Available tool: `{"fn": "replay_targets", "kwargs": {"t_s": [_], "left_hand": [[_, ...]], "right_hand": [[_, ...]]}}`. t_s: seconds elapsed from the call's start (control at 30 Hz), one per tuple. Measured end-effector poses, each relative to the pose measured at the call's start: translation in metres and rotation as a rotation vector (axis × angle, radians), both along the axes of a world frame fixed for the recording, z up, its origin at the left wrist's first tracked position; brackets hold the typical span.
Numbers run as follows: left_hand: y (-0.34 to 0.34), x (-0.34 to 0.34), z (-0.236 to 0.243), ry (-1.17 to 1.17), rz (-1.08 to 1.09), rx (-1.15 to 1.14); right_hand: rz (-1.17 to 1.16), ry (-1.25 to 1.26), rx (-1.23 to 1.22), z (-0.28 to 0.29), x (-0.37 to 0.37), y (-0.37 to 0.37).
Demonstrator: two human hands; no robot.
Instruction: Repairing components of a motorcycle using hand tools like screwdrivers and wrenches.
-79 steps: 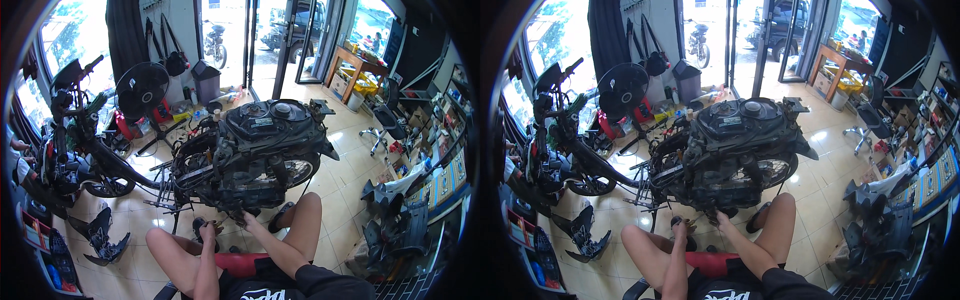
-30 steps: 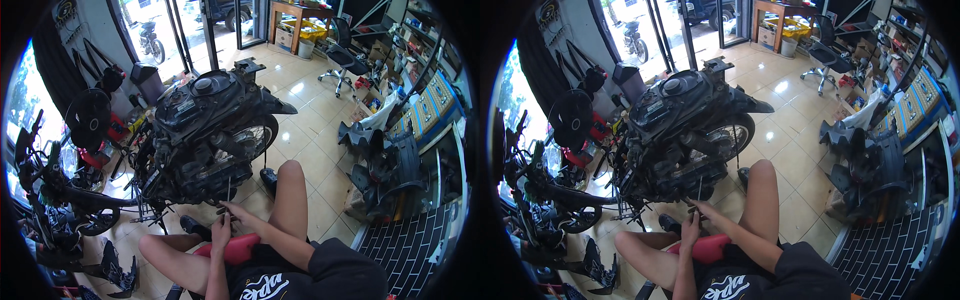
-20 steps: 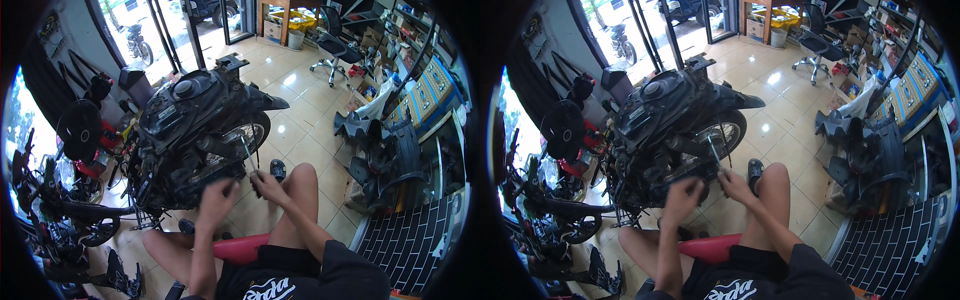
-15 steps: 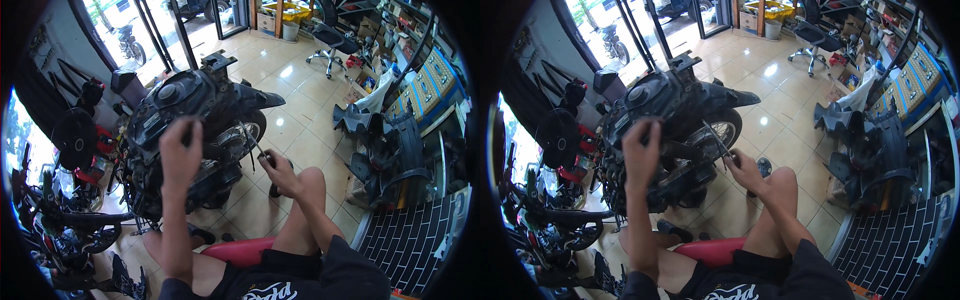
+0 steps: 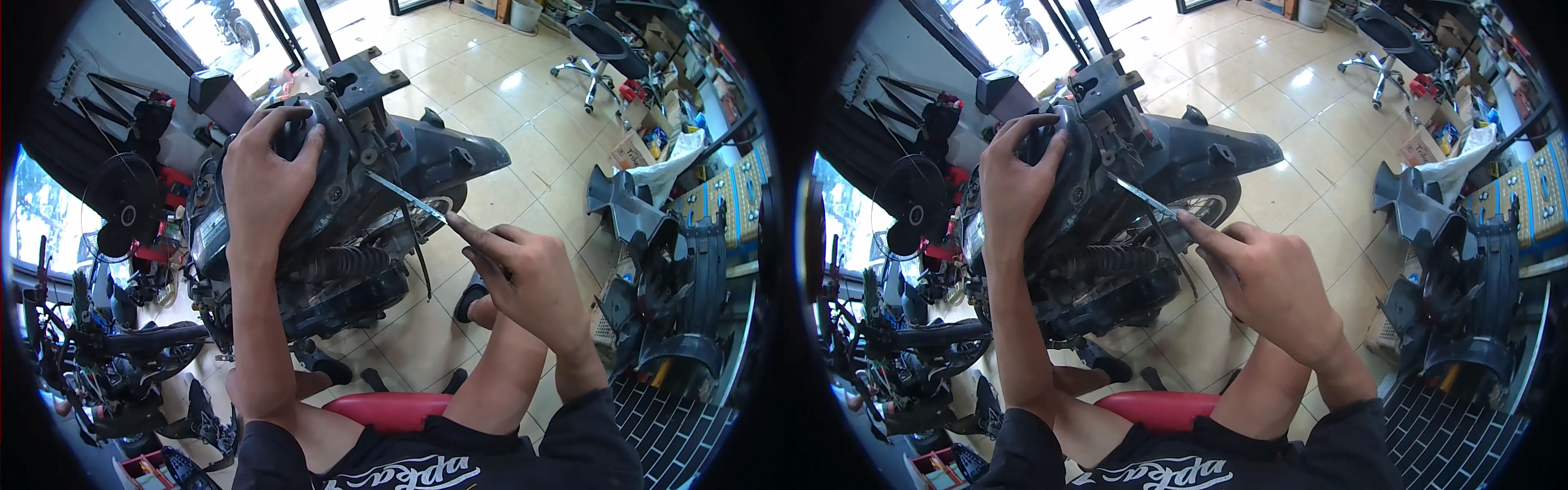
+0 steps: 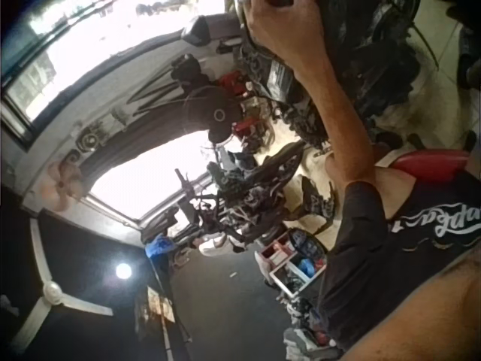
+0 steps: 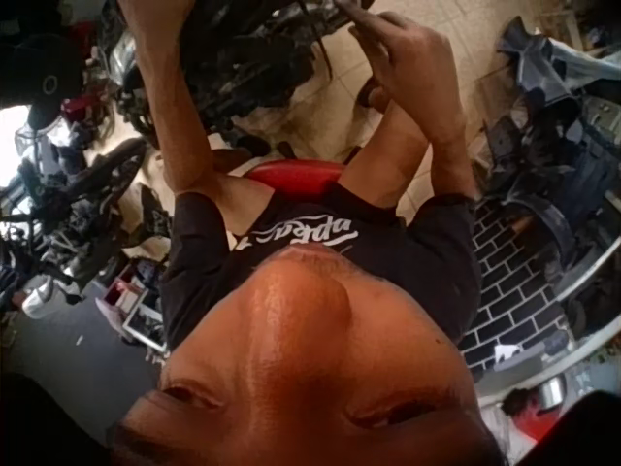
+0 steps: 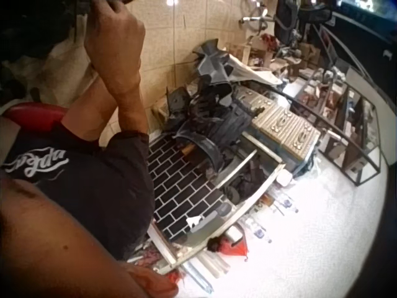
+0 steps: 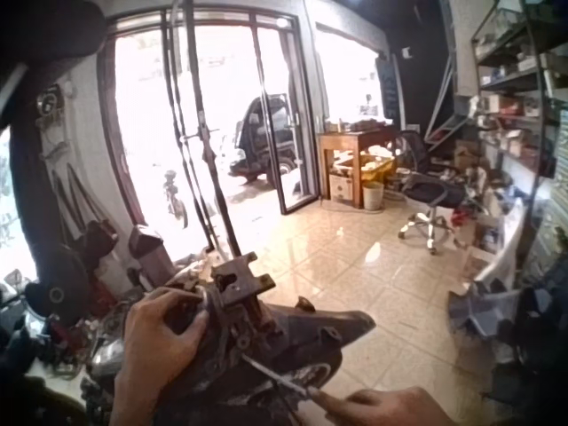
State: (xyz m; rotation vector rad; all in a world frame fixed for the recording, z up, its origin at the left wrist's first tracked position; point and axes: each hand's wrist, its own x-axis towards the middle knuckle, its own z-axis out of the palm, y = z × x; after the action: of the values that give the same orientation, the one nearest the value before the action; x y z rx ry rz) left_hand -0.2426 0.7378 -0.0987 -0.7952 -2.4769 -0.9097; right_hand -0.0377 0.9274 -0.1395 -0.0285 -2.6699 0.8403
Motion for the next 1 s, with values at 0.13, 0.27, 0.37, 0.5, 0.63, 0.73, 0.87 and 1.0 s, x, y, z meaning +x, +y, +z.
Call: {"fn": "replay_targets", "kwargs": {"t_s": [0.13,0.27,0.37,0.5,0.63,0.73,0.87,1.0], "left_hand": [[0.007,-0.001,-0.002,0.028,0.009,0.075],[0.001,-0.004,-0.007,0.102,0.044,0.052],[0.0,-0.004,-0.003,0.134,0.044,0.028],[0.005,-0.006,-0.001,0.12,0.033,0.043],[0.003,-0.009,-0.002,0.192,0.028,0.025],[0.005,-0.01,0.0,0.191,0.043,-0.02],[0.01,-0.009,0.001,0.179,0.066,-0.028],[0.014,-0.007,0.002,0.139,0.105,-0.018]], "right_hand": [[0.015,-0.098,0.159,0.046,-0.02,0.001],[0.181,-0.169,0.23,0.065,-0.048,0.012],[0.289,-0.17,0.038,0.05,-0.065,0.034],[0.351,-0.225,-0.313,0.022,-0.078,0.057],[0.415,-0.239,-0.285,0.03,-0.089,0.062],[0.44,-0.28,-0.401,0.019,-0.092,0.067],[0.485,-0.296,-0.465,0.01,-0.094,0.072],[0.53,-0.255,-0.457,0.015,-0.098,0.073]]}}
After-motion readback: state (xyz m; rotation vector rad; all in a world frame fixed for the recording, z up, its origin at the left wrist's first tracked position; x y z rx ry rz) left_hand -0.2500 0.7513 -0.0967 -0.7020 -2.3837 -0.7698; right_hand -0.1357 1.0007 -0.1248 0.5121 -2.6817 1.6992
